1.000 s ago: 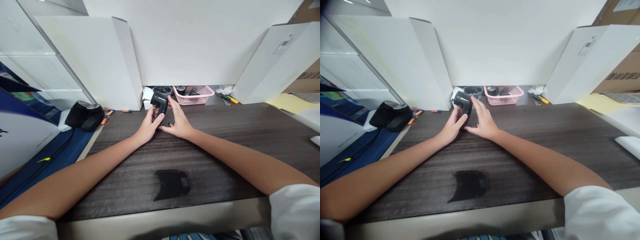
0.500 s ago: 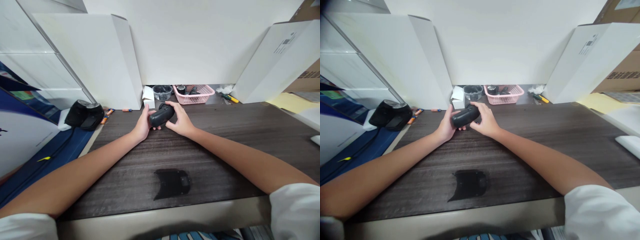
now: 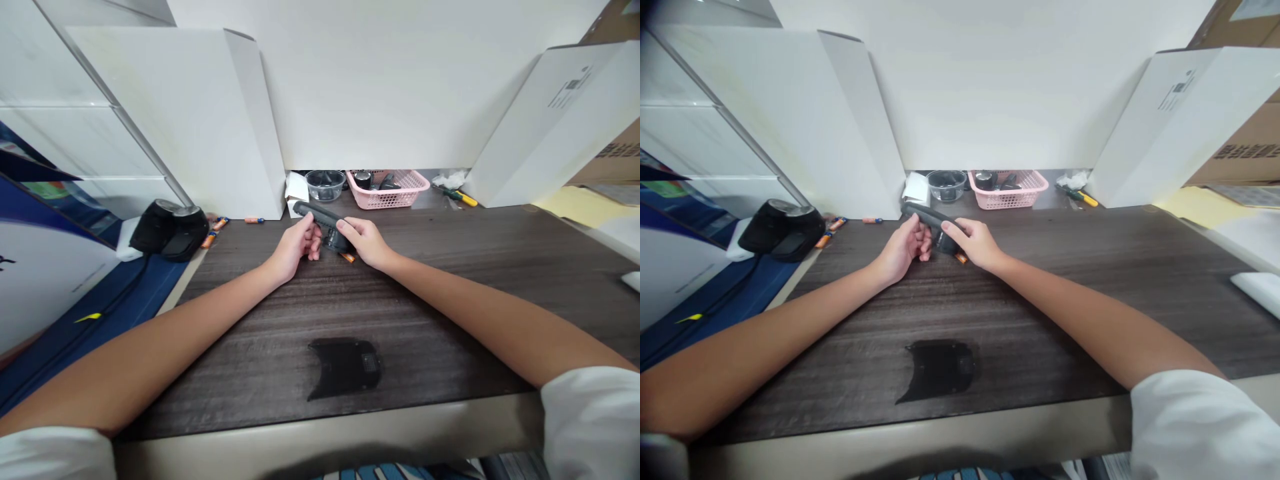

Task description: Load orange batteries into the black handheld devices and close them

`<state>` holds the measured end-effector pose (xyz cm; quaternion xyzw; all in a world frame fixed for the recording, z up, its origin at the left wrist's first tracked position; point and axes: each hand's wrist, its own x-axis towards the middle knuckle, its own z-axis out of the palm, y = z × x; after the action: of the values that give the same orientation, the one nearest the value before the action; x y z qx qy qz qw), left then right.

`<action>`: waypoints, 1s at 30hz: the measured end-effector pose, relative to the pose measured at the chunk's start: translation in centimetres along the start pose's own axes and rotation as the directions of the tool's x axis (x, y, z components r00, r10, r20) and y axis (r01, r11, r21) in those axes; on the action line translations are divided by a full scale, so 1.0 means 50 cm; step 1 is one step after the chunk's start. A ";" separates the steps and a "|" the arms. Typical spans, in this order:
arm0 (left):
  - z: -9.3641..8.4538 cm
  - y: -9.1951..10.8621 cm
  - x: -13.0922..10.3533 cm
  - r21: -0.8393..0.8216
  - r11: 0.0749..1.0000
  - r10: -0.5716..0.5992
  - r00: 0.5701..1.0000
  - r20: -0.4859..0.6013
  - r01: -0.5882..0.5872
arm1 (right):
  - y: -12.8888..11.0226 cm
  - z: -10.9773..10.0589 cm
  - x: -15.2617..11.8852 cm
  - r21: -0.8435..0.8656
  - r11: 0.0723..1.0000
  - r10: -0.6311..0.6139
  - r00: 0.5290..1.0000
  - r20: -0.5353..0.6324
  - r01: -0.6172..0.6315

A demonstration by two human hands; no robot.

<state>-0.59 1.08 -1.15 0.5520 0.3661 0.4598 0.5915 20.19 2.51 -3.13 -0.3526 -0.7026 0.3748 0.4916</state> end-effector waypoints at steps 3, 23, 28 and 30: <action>0.001 -0.004 -0.003 0.034 0.999 0.018 1.000 0.009 -0.018 | 0.003 -0.002 0.000 -0.029 1.000 -0.007 1.000 0.016 0.007; 0.008 -0.010 -0.009 0.217 0.965 0.123 0.985 0.125 -0.148 | -0.029 -0.037 0.000 -0.149 0.977 -0.161 0.986 -0.035 0.154; 0.012 -0.008 -0.009 0.238 0.966 0.070 0.991 0.116 -0.096 | -0.009 -0.184 -0.016 -0.280 0.959 -0.111 0.956 -0.273 0.031; 0.011 -0.008 -0.005 0.219 0.974 0.043 0.994 0.096 -0.063 | 0.012 -0.273 -0.057 -0.373 0.915 -0.020 0.904 -0.428 -0.156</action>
<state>-0.10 0.69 -1.50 0.6445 0.3730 0.4062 0.5297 34.08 2.79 -1.67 -0.5428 -0.6275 0.1559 0.5360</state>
